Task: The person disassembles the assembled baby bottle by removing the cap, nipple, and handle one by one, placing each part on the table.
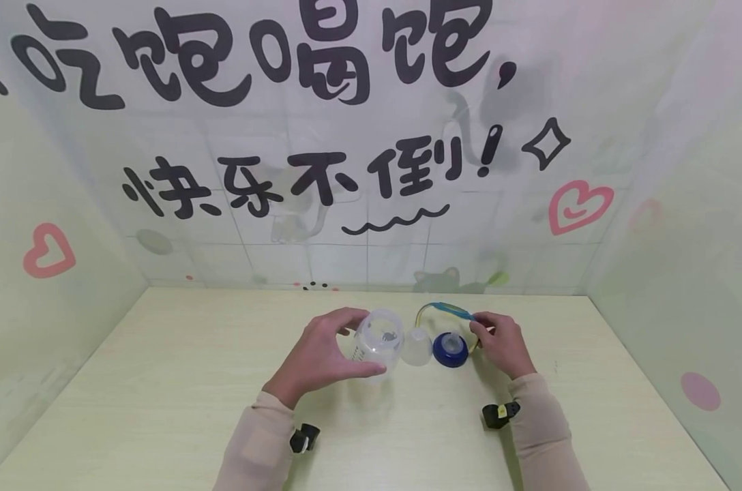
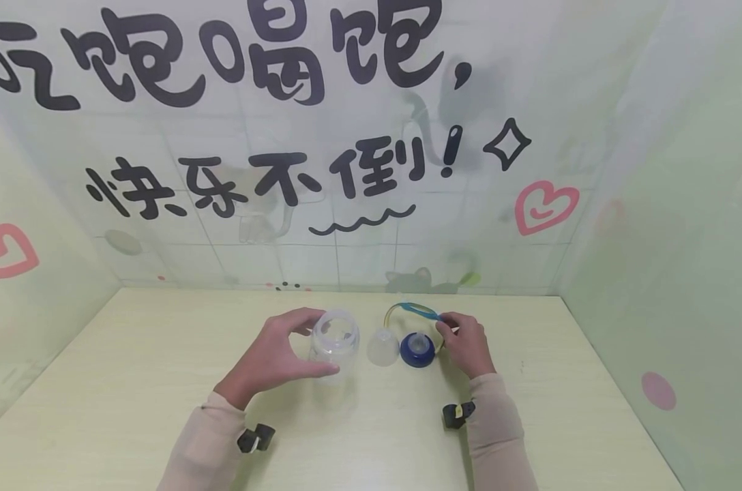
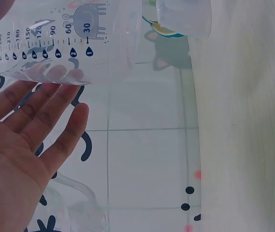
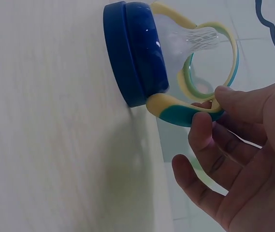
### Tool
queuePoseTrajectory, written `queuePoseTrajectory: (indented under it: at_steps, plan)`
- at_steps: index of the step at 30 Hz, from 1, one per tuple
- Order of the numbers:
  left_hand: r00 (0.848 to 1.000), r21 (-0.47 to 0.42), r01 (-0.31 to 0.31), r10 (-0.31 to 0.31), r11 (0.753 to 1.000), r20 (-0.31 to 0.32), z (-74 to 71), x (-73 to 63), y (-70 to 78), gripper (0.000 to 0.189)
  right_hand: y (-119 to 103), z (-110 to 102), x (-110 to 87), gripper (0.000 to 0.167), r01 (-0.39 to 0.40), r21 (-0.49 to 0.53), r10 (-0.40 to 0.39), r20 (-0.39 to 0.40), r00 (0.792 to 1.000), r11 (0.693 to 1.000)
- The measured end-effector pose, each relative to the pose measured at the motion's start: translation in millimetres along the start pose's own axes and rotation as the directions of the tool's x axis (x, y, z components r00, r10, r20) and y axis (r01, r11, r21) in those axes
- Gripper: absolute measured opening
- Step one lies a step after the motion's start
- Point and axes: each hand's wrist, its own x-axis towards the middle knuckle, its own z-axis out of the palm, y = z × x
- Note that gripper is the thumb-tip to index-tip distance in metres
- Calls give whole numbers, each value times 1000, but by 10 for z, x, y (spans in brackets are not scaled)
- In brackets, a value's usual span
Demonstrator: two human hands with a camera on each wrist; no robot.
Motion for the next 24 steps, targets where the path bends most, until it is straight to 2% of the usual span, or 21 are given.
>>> queuePoseTrajectory:
  at_steps: [24]
  plan:
    - [1000, 19, -2, 2, 1000, 1, 15, 2, -2, 68, 62, 51, -3, 30, -34, -73, 35, 16, 999, 997]
